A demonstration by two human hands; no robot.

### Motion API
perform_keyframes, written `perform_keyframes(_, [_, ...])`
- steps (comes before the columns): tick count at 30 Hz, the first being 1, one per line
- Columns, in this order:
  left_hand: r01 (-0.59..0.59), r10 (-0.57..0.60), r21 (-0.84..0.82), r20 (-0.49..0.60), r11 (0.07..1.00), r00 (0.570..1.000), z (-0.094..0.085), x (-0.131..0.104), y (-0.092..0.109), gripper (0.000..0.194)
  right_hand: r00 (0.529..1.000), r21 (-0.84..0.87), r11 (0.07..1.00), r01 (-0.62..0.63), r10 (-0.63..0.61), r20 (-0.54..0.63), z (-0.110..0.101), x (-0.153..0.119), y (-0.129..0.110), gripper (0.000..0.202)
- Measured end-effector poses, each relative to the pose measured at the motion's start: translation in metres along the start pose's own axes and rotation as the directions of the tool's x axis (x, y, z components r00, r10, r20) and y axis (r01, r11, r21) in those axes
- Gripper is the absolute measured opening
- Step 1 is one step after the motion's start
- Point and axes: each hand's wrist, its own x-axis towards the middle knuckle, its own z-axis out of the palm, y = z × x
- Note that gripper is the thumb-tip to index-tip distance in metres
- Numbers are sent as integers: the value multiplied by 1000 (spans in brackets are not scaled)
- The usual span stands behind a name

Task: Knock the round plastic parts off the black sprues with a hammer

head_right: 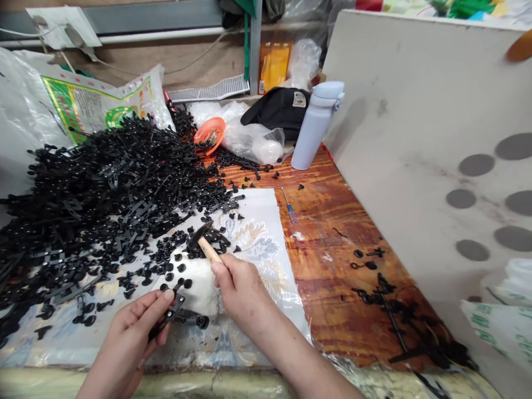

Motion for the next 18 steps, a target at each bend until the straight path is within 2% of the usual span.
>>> perform_keyframes(9, [-26, 26, 78, 8, 997, 1000, -1, 3, -6, 36, 999, -2, 999, 36, -36, -8, -2, 1, -1, 30])
perform_keyframes(13, [-80, 77, 107, 32, 991, 997, -4, 8, -12, 39, 998, -32, 998, 55, -56, -17, -3, -3, -7, 31])
perform_keyframes(18, [-125, 116, 144, 66, 982, 991, -6, 13, -17, 41, 985, -140, 975, 172, -171, 20, -7, -23, -11, 32])
